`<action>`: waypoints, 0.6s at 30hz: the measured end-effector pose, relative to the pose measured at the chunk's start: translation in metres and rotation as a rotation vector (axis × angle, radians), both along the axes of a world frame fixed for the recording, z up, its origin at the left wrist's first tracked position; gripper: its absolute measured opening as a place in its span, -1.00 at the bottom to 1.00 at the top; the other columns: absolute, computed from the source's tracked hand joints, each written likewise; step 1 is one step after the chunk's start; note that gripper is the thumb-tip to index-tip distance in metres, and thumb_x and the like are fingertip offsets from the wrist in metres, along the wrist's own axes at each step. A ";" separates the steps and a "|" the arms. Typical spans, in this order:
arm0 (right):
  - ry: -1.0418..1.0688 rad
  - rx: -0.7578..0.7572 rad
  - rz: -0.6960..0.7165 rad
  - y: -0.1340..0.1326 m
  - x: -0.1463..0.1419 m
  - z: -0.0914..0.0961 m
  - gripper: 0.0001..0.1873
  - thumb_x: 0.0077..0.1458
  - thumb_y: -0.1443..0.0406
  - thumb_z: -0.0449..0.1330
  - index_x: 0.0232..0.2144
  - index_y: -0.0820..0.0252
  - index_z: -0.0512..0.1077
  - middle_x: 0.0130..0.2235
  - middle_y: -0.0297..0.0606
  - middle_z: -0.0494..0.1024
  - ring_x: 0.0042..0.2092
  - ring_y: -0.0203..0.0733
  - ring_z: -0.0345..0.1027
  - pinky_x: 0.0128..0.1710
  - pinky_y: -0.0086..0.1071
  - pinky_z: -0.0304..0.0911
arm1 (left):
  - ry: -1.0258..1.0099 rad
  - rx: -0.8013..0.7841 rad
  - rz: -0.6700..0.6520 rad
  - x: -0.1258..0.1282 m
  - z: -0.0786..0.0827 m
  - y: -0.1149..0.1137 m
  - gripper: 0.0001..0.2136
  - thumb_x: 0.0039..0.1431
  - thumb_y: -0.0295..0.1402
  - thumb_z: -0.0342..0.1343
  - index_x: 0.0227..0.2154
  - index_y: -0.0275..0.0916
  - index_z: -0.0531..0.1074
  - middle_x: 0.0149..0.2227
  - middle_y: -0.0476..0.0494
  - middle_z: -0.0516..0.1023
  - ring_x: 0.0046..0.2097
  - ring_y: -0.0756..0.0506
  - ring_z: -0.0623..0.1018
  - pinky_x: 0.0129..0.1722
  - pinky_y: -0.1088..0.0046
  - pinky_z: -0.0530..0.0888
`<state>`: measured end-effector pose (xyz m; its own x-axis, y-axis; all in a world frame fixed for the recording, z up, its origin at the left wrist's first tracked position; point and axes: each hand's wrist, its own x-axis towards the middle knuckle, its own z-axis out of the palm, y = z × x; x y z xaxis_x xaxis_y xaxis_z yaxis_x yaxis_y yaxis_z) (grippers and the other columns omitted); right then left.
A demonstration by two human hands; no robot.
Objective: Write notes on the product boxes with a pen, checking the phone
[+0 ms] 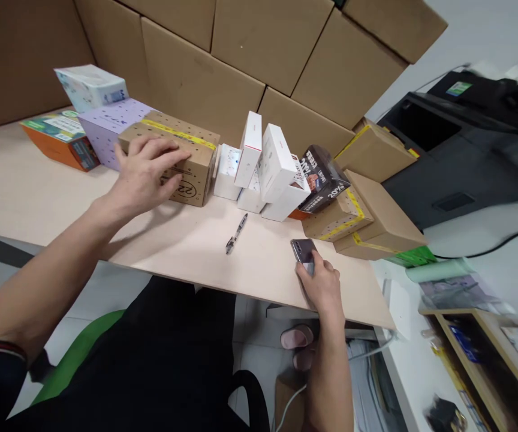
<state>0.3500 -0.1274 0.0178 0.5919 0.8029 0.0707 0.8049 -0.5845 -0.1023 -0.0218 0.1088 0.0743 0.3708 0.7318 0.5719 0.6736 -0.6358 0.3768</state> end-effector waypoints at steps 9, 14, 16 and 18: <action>-0.067 -0.050 0.007 0.005 0.011 -0.014 -0.29 0.30 -0.01 0.02 0.31 0.33 0.32 0.12 0.25 0.54 0.16 0.29 0.41 0.19 0.05 0.22 | 0.126 -0.022 -0.087 0.022 0.007 0.046 -0.39 0.21 -0.44 -0.02 0.34 0.03 0.26 0.37 -0.27 0.27 0.41 -0.45 0.14 0.25 -0.61 -0.10; -0.006 -0.054 -0.003 0.004 0.015 -0.020 -0.25 0.28 -0.05 -0.02 0.32 0.32 0.30 0.22 0.23 0.47 0.26 0.32 0.29 0.22 0.08 0.18 | 0.163 -0.046 -0.103 0.030 0.013 0.065 -0.30 0.12 -0.47 0.04 0.36 0.02 0.22 0.41 -0.26 0.22 0.43 -0.43 0.10 0.29 -0.56 -0.09; 0.002 -0.022 -0.004 0.001 0.016 -0.023 -0.22 0.27 -0.09 -0.03 0.32 0.31 0.31 0.24 0.24 0.45 0.26 0.34 0.28 0.19 0.12 0.18 | 0.162 -0.046 -0.085 0.023 0.017 0.068 -0.30 0.10 -0.41 0.07 0.36 -0.02 0.23 0.44 -0.21 0.15 0.45 -0.43 0.02 0.31 -0.53 -0.16; -0.042 0.076 0.017 -0.001 0.014 -0.026 -0.19 0.27 -0.13 -0.06 0.28 0.33 0.35 0.24 0.28 0.42 0.25 0.37 0.27 0.18 0.16 0.18 | 0.101 -0.039 0.004 0.006 0.021 0.069 -0.35 0.12 -0.25 0.05 0.32 -0.07 0.26 0.46 -0.09 0.07 0.48 -0.41 -0.10 0.35 -0.44 -0.26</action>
<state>0.3637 -0.1287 -0.0080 0.5735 0.8040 0.1568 0.8192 -0.5626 -0.1117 -0.0154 0.1778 0.0951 0.4218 0.7547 0.5025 0.7121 -0.6188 0.3317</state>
